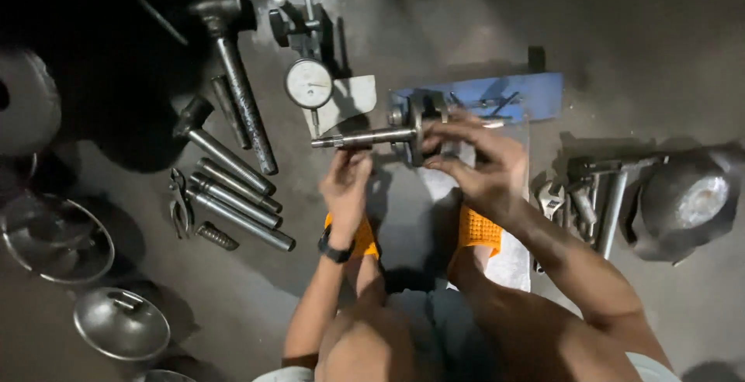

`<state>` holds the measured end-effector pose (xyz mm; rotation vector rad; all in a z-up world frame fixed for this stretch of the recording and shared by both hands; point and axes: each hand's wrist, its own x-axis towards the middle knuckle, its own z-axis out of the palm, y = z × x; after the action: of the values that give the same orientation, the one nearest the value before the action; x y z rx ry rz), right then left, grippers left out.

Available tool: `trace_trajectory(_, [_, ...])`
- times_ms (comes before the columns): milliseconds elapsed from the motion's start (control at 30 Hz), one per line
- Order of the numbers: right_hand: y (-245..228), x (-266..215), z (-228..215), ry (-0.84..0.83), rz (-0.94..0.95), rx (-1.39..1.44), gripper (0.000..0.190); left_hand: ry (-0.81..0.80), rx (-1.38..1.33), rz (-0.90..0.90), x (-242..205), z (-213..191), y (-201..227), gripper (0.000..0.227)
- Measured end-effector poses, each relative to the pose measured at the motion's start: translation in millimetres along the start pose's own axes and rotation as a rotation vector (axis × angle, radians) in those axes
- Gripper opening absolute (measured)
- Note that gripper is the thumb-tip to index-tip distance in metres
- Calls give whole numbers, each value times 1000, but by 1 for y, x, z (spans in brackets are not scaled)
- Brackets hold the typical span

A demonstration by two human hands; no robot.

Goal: The person assembles a metal shaft with a central cylindrical component, repeatedly picking up and placing down the parts. They use a hammer to tap the assembly and a dial indicator to measure the shaft while it is held in a vise.

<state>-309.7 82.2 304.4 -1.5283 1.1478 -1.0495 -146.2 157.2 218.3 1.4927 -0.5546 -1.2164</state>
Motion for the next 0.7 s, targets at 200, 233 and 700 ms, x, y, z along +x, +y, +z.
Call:
trace_trajectory(200, [-18,-21,-7,102,-198,56,21,246,182,456,-23,-42,42,8])
trace_trajectory(233, [-23,-16,-16,84,-197,-9,19,263,153,605,-15,-44,57,12])
trace_trajectory(700, [-141,26,-79,-155,-362,-26,30,-629,-1112,-439,8,105,136,53])
